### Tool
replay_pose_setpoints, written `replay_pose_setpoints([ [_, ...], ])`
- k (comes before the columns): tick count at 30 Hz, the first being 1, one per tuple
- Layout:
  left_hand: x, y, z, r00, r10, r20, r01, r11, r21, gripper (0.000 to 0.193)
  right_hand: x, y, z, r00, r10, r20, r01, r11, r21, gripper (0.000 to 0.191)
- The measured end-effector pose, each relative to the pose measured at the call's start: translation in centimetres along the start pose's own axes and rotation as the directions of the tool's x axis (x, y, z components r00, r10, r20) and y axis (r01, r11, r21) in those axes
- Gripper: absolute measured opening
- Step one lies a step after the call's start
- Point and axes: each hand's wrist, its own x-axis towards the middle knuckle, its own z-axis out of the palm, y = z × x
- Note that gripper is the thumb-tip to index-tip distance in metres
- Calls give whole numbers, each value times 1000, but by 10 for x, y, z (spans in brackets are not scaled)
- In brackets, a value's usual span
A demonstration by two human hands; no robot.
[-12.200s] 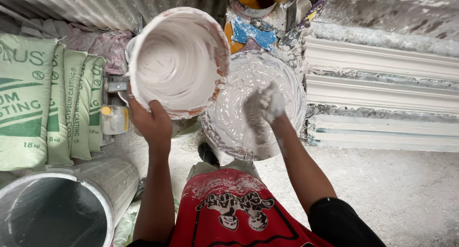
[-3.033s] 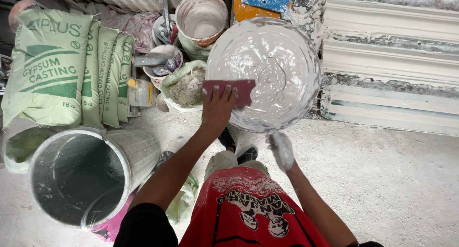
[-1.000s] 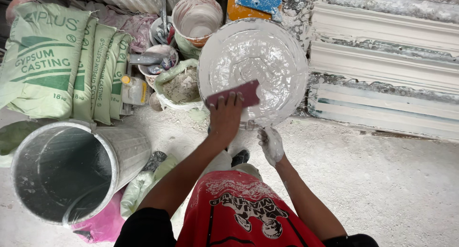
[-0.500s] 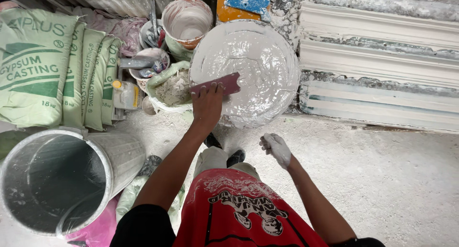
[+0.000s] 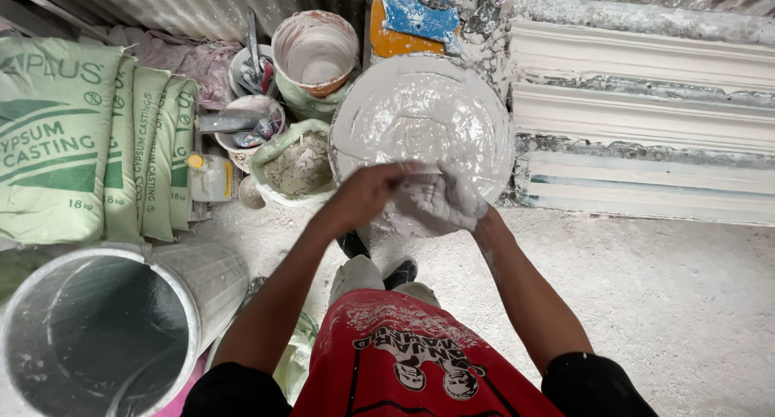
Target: The person pours a white paste from a bucket onto a circular tray, then uses a red plastic scraper to spread and smooth the surface. They repeatedly scrape and level the paste until the tray is uniformly covered, then place the tray on a shelf.
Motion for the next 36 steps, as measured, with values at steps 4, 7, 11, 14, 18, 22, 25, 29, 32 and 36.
replay_pose_setpoints([
  [4,-1,-34,-23,955,294,31,-249,745,618,39,43,-12,-26,987,39,155,-61,988,140,66],
  [7,5,-87,-66,875,484,-16,-288,547,786,50,55,-30,-40,997,43,62,-61,945,321,50],
  [11,13,-168,-128,884,-41,-466,122,982,145,36,78,-44,-38,908,-271,-318,59,837,-544,69],
  [14,38,-215,-138,704,-327,-631,70,915,-396,35,121,-22,-16,807,-510,-299,-307,71,-949,75],
  [18,69,-249,-130,589,-588,-555,-48,660,-750,38,181,-11,9,868,-338,-364,-496,-539,-681,87],
  [22,91,-257,-98,594,-595,-541,-107,608,-787,33,212,-16,32,798,-290,-528,-603,-390,-696,90],
  [25,100,-253,-83,609,-538,-582,-222,589,-777,29,221,-18,44,869,-231,-438,-495,-445,-747,88],
  [29,104,-249,-74,576,-604,-551,-162,576,-801,27,214,-36,39,831,-204,-517,-549,-446,-707,89],
  [32,105,-247,-72,586,-578,-568,-214,565,-797,26,188,-51,33,785,-314,-535,-617,-484,-621,88],
  [36,109,-251,-67,584,-605,-541,-225,520,-824,26,167,-37,48,728,-195,-657,-640,-536,-551,90],
])
